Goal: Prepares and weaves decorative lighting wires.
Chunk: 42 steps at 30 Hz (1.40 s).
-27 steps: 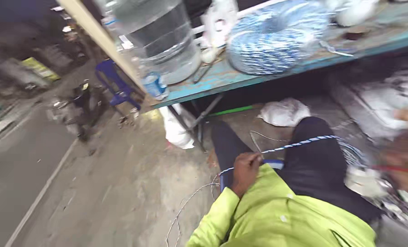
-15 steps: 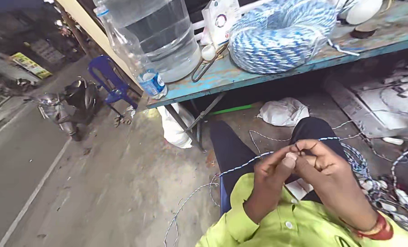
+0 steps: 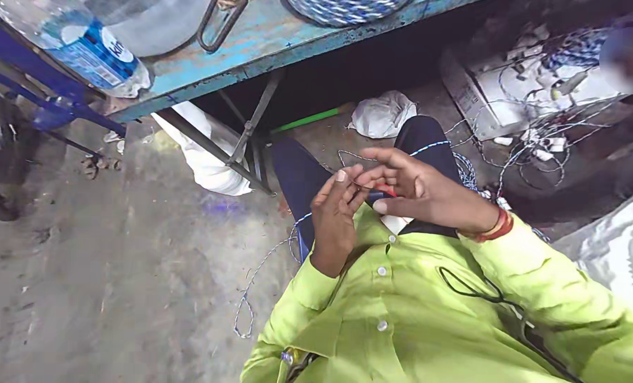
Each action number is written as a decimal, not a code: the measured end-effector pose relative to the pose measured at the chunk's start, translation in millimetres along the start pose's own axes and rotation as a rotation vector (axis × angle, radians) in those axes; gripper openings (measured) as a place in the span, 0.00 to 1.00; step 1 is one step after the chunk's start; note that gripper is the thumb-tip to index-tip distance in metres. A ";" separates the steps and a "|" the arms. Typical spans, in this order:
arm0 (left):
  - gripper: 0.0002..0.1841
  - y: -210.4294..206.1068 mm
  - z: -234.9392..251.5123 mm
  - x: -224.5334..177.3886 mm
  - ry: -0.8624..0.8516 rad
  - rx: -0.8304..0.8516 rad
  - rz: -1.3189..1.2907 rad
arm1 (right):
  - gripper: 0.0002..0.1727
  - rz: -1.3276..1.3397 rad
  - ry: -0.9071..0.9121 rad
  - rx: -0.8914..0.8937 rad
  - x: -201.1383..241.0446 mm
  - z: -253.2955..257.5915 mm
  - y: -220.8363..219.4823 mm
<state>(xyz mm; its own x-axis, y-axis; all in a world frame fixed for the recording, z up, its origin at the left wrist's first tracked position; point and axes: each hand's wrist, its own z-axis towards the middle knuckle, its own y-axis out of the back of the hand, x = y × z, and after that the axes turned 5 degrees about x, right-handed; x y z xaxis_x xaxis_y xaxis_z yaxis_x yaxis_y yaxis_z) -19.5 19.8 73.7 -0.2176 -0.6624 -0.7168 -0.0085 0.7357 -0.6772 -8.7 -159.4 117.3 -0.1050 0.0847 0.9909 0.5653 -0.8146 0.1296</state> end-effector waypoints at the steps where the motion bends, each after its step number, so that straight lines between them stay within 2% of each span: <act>1: 0.15 -0.4 1.0 -2.2 0.002 -0.035 -0.030 | 0.40 0.037 0.008 0.035 -0.1 -1.0 8.8; 3: 0.16 -0.5 0.4 -4.2 0.010 -0.073 -0.066 | 0.32 0.117 0.011 0.050 -4.1 -5.2 22.4; 5: 0.15 -0.3 0.1 -4.8 0.019 -0.079 -0.078 | 0.28 0.131 0.048 0.060 -10.5 -8.7 32.2; 14: 0.13 -1.8 -0.1 -3.6 0.050 -0.084 -0.071 | 0.23 0.101 0.172 0.057 -12.8 -5.7 36.6; 20: 0.13 -4.3 -1.4 -2.7 0.054 -0.080 -0.074 | 0.12 0.236 0.168 -0.135 -10.0 -4.3 24.8; 26: 0.14 -7.3 -2.8 -3.4 0.090 -0.114 -0.090 | 0.14 0.290 0.224 -0.095 -8.9 -1.4 13.5; 29: 0.14 -8.8 -4.5 -4.1 0.088 -0.109 -0.110 | 0.11 0.307 0.242 -0.170 -9.4 0.8 8.5; 31: 0.14 -10.2 -5.5 -4.3 0.090 -0.087 -0.115 | 0.14 0.311 0.256 -0.221 -7.3 2.3 5.5; 35: 0.14 -8.1 -14.1 -4.0 0.083 0.118 -0.118 | 0.19 0.346 0.343 -0.243 12.5 0.5 -4.7; 37: 0.13 -5.5 -21.6 -5.2 0.050 0.293 -0.161 | 0.15 0.339 0.403 -0.223 29.3 -6.2 -13.5; 39: 0.13 -4.3 -31.0 -10.7 0.007 0.484 -0.180 | 0.10 0.179 0.479 -0.214 47.7 -16.5 -22.5; 42: 0.12 -4.6 -42.5 -23.5 -0.161 0.751 -0.081 | 0.11 -0.043 0.609 -0.158 72.5 -27.8 -36.5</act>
<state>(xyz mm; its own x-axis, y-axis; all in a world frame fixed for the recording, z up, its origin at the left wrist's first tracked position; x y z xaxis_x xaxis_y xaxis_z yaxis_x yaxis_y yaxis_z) -55.7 38.0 100.7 -0.0994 -0.7651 -0.6362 0.6588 0.4286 -0.6183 -59.7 -139.5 183.3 -0.5984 -0.1851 0.7795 0.4278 -0.8964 0.1156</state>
